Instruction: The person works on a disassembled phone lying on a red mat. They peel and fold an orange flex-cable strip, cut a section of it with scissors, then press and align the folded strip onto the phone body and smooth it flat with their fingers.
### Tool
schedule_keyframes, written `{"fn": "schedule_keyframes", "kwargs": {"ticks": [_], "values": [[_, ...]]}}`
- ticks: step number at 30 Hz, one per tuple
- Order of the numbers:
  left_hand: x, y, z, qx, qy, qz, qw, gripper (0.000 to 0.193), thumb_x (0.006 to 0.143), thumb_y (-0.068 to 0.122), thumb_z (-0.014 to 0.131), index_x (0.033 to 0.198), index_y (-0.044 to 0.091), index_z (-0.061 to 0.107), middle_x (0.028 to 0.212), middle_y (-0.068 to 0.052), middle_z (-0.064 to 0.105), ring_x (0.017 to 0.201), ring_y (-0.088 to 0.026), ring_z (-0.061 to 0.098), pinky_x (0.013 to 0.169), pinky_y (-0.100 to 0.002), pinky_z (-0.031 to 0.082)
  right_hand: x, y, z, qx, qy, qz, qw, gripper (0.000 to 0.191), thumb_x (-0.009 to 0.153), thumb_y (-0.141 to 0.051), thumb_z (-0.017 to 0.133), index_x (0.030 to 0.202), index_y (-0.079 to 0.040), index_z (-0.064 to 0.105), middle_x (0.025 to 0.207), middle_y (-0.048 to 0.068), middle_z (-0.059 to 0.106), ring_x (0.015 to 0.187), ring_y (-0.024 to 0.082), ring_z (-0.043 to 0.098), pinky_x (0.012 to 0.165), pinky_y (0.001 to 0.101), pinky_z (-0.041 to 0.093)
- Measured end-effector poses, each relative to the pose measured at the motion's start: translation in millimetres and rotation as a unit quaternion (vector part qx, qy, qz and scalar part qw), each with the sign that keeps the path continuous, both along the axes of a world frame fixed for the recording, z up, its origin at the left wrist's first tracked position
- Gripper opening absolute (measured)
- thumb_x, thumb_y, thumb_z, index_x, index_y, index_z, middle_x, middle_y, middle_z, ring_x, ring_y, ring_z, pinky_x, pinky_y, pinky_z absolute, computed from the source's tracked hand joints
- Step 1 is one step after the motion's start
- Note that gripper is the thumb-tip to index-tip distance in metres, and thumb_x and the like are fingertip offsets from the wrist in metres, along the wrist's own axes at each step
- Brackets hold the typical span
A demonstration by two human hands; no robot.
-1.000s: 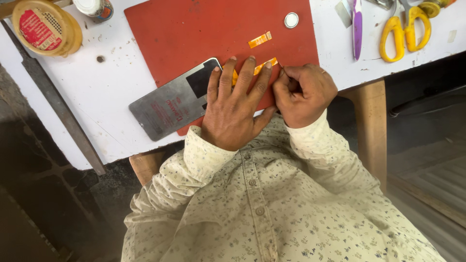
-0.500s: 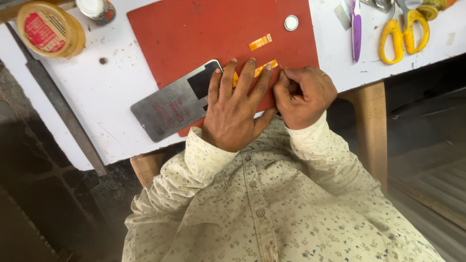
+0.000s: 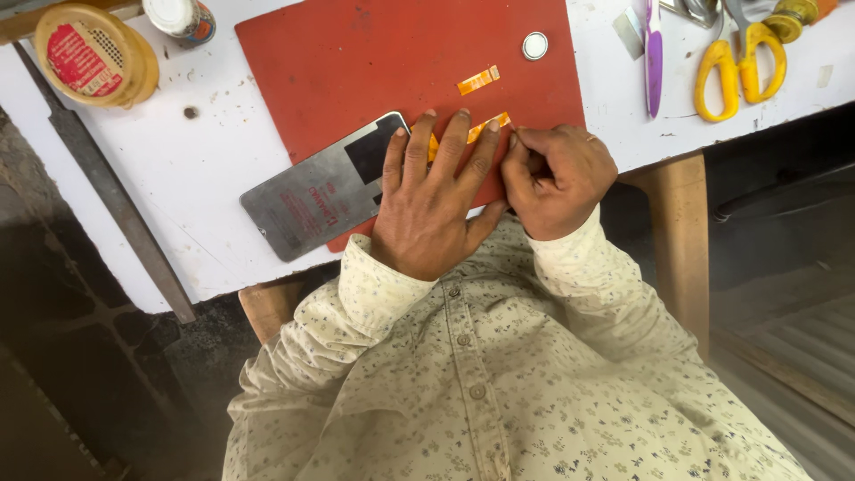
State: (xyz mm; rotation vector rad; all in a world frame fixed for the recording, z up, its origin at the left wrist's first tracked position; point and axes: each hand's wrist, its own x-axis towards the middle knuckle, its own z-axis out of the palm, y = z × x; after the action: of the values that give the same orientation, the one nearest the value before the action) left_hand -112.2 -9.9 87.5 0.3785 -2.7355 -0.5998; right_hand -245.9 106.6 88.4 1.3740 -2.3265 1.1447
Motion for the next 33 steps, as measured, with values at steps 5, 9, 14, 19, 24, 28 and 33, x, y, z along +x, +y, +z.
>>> {"fn": "schedule_keyframes", "kwargs": {"ticks": [5, 9, 14, 19, 24, 28, 33], "values": [[2.0, -0.3, 2.2, 0.004, -0.007, 0.001, 1.0, 0.077, 0.092, 0.048, 0.073, 0.155, 0.013, 0.048, 0.151, -0.015, 0.043, 0.14, -0.04, 0.039, 0.116, -0.061, 0.034, 4.0, 3.4, -2.1, -0.018, -0.087, -0.037, 0.995, 0.009, 0.093, 0.006, 0.074, 0.095, 0.0, 0.068, 0.08, 0.009, 0.065, 0.068, 0.019, 0.059, 0.06, 0.0295, 0.044], [1.3, -1.0, 1.6, 0.009, -0.009, -0.002, 1.0, 0.076, 0.094, 0.05, 0.072, 0.154, 0.011, 0.048, 0.151, -0.015, 0.042, 0.141, -0.04, 0.038, 0.116, -0.062, 0.034, -8.3, 13.6, 1.3, -0.058, -0.19, -0.089, 0.976, 0.003, 0.102, 0.004, 0.074, 0.1, 0.003, 0.072, 0.08, 0.005, 0.065, 0.064, 0.008, 0.053, 0.059, 0.0235, 0.041], [0.6, -0.4, -0.6, 0.004, -0.011, -0.003, 1.0, 0.073, 0.094, 0.051, 0.072, 0.151, 0.011, 0.049, 0.151, -0.015, 0.041, 0.142, -0.04, 0.037, 0.116, -0.062, 0.033, -51.7, 23.7, 8.4, -0.005, -0.106, -0.092, 0.99, 0.014, 0.104, -0.002, 0.084, 0.099, 0.005, 0.073, 0.082, 0.007, 0.069, 0.065, 0.01, 0.057, 0.061, 0.0241, 0.044], [0.9, -0.4, -2.8, 0.0, -0.009, -0.006, 1.0, 0.073, 0.095, 0.052, 0.07, 0.151, 0.01, 0.049, 0.15, -0.017, 0.041, 0.141, -0.041, 0.038, 0.116, -0.063, 0.033, -64.0, 25.8, 19.2, 0.037, -0.106, -0.064, 0.992, 0.011, 0.105, -0.005, 0.082, 0.102, 0.004, 0.076, 0.082, 0.009, 0.071, 0.068, 0.014, 0.063, 0.063, 0.0258, 0.045], [0.5, -0.6, -3.9, -0.002, -0.009, -0.006, 1.0, 0.072, 0.096, 0.053, 0.07, 0.15, 0.011, 0.05, 0.15, -0.016, 0.041, 0.141, -0.041, 0.038, 0.116, -0.063, 0.033, -80.4, 23.2, 33.7, 0.1, 0.005, -0.058, 0.993, 0.012, 0.097, 0.0, 0.082, 0.106, 0.005, 0.076, 0.071, 0.012, 0.065, 0.057, 0.017, 0.058, 0.055, 0.0286, 0.041], [-0.2, -1.2, -4.5, 0.0, -0.011, -0.009, 1.0, 0.073, 0.094, 0.053, 0.07, 0.15, 0.01, 0.051, 0.15, -0.017, 0.04, 0.141, -0.041, 0.037, 0.115, -0.064, 0.033, -92.1, 19.9, 35.6, 0.11, 0.047, -0.046, 0.992, 0.016, 0.094, 0.005, 0.079, 0.11, 0.005, 0.077, 0.071, 0.011, 0.067, 0.054, 0.017, 0.058, 0.053, 0.0293, 0.041], [-0.1, -1.6, -5.2, 0.001, -0.011, -0.008, 1.0, 0.074, 0.094, 0.053, 0.071, 0.151, 0.01, 0.05, 0.15, -0.017, 0.041, 0.141, -0.041, 0.037, 0.116, -0.064, 0.033, -101.6, 23.0, 31.6, 0.138, 0.073, -0.046, 0.987, 0.013, 0.09, 0.002, 0.086, 0.098, 0.004, 0.075, 0.07, 0.011, 0.065, 0.056, 0.018, 0.057, 0.056, 0.0312, 0.042]]}}
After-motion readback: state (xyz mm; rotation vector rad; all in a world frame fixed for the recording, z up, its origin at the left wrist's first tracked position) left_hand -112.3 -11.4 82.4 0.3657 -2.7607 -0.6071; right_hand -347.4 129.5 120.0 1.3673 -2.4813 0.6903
